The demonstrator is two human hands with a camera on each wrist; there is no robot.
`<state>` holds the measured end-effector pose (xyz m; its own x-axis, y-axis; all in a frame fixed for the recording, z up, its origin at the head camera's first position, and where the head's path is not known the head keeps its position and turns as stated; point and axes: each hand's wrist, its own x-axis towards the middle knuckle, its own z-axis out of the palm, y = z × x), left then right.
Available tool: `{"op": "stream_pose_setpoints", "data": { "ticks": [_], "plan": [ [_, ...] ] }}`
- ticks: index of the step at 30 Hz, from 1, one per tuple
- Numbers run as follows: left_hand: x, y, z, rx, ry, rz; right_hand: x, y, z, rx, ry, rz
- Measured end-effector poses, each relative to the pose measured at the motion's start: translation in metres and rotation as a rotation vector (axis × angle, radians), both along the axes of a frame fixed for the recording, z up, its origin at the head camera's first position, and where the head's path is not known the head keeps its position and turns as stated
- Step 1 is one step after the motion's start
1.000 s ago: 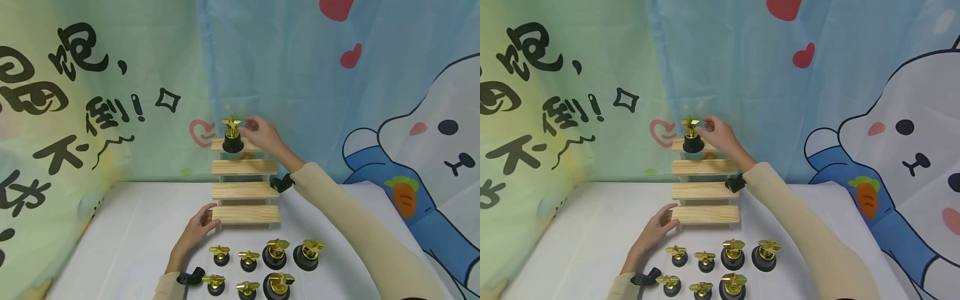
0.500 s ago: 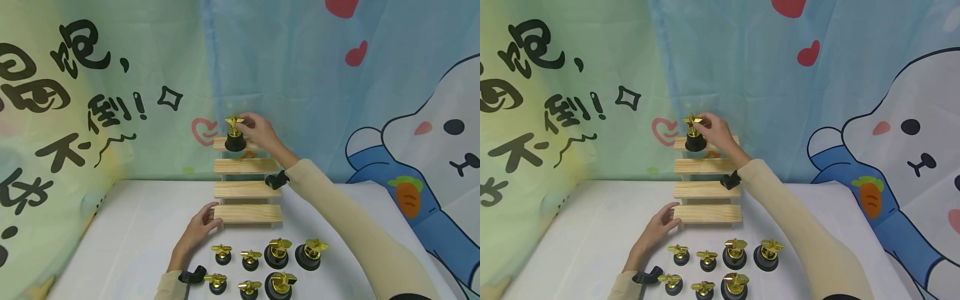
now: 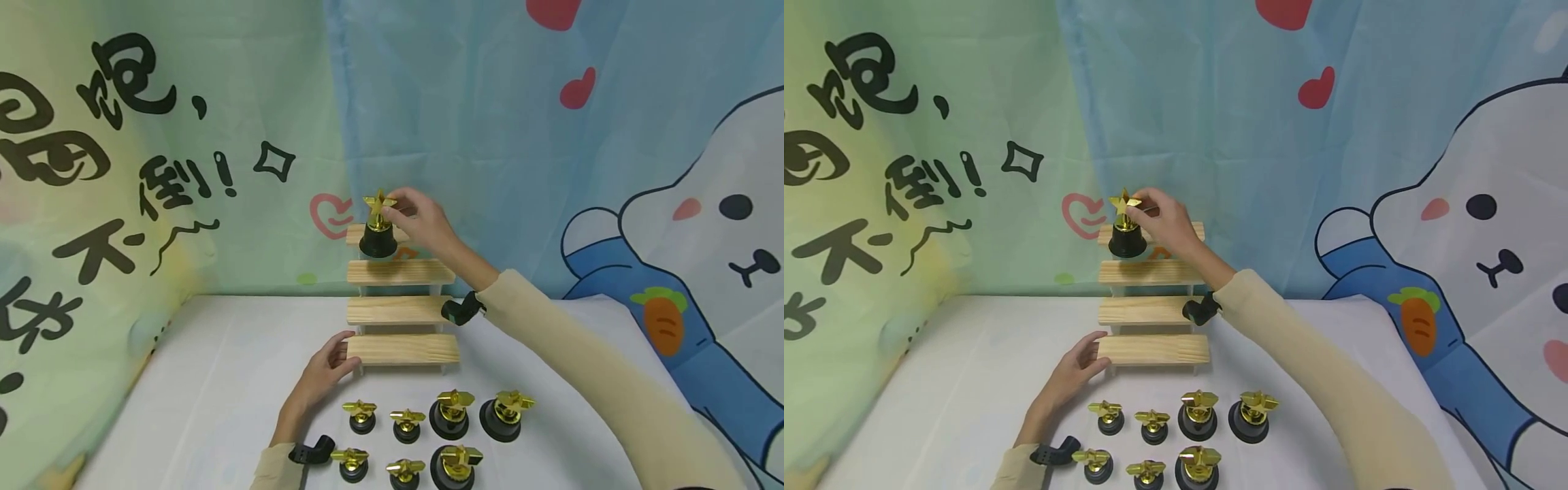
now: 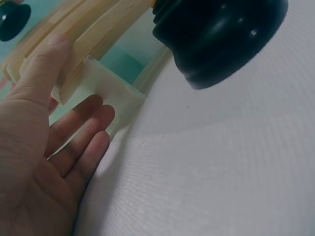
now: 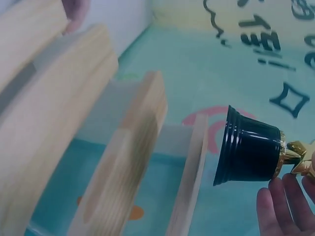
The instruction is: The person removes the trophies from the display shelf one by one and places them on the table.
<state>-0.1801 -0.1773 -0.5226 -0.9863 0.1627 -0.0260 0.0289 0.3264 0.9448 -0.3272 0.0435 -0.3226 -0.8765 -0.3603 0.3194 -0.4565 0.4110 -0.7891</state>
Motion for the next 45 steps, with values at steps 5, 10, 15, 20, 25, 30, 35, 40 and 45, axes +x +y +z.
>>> {"op": "stream_pose_setpoints", "data": {
  "ticks": [5,10,15,20,25,30,35,40,45],
  "plan": [
    [0.000,0.000,0.000,0.000,0.005,-0.001,0.019,0.005,0.002,-0.025,0.022,0.055],
    [0.000,0.001,-0.001,-0.001,0.013,-0.007,0.042,0.014,0.004,-0.021,0.023,0.105],
    [0.000,0.000,-0.002,-0.001,0.018,-0.014,0.065,0.025,0.005,0.010,0.023,0.136],
    [0.000,-0.001,0.000,0.001,0.010,-0.019,0.088,0.036,0.003,0.022,0.017,0.176],
    [0.000,-0.002,-0.002,0.022,0.017,-0.011,0.112,0.047,0.001,-0.004,0.006,0.204],
    [0.000,0.000,-0.004,0.026,0.027,-0.007,0.133,0.066,-0.001,0.009,-0.013,0.199],
    [0.001,0.002,-0.003,0.023,0.026,0.014,0.152,0.087,-0.005,0.026,-0.001,0.185],
    [0.001,0.003,-0.003,0.006,0.006,0.033,0.171,0.104,-0.007,0.008,0.014,0.169],
    [-0.006,0.000,-0.019,-0.016,-0.007,0.059,0.189,0.118,-0.015,0.014,0.036,0.153]
  ]
}}
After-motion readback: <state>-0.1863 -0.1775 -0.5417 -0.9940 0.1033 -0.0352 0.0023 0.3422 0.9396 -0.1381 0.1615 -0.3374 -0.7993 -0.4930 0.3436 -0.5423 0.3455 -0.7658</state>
